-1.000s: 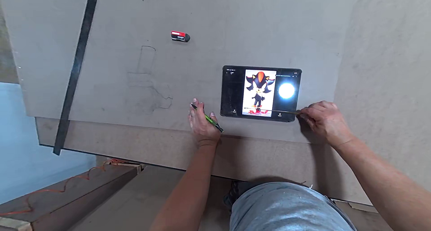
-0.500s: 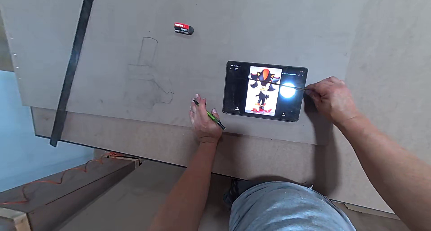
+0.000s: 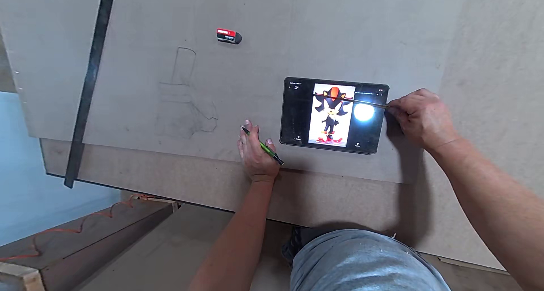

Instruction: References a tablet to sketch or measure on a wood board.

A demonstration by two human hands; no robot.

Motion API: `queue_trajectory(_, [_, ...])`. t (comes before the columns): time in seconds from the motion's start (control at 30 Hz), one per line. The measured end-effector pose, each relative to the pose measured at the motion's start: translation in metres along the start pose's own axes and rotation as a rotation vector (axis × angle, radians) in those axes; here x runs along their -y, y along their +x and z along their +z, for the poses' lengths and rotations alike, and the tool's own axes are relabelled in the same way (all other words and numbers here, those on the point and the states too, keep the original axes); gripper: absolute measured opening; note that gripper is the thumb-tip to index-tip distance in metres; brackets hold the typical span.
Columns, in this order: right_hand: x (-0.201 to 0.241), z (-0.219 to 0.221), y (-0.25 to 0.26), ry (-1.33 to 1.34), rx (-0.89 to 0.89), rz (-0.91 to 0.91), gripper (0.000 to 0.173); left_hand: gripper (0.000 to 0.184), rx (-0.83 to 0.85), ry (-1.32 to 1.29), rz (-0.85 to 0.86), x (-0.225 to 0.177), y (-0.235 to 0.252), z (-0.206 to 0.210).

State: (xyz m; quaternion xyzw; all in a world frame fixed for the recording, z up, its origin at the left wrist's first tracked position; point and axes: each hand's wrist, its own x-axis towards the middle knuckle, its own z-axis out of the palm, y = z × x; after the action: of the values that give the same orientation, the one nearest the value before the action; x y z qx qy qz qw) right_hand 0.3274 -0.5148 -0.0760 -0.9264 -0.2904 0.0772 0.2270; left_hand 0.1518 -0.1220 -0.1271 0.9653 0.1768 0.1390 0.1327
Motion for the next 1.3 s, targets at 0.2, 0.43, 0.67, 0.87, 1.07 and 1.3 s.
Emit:
queue_trajectory(0.2, [0.000,-0.001,0.000,0.001,0.000,0.005,0.029,0.050,-0.002,0.007,0.004,0.001,0.000,0.000])
queue_trajectory(0.43, [-0.002,-0.001,0.000,0.001,0.003,0.005,0.029,0.049,-0.005,-0.003,0.006,0.000,0.000,0.001])
queue_trajectory(0.67, [0.001,-0.001,-0.001,-0.001,0.000,0.012,0.028,0.049,-0.003,-0.004,0.004,0.000,0.000,0.000])
queue_trajectory(0.87, [0.001,-0.001,-0.001,-0.007,-0.001,0.014,0.029,0.049,-0.008,-0.003,0.005,0.000,0.000,-0.001])
queue_trajectory(1.07, [0.000,-0.001,-0.001,-0.001,-0.002,0.013,0.029,0.049,-0.005,-0.004,0.004,0.000,0.000,0.000])
queue_trajectory(1.3, [0.006,0.002,-0.012,0.022,0.003,-0.010,0.028,0.050,0.015,0.013,-0.001,0.000,0.000,-0.001])
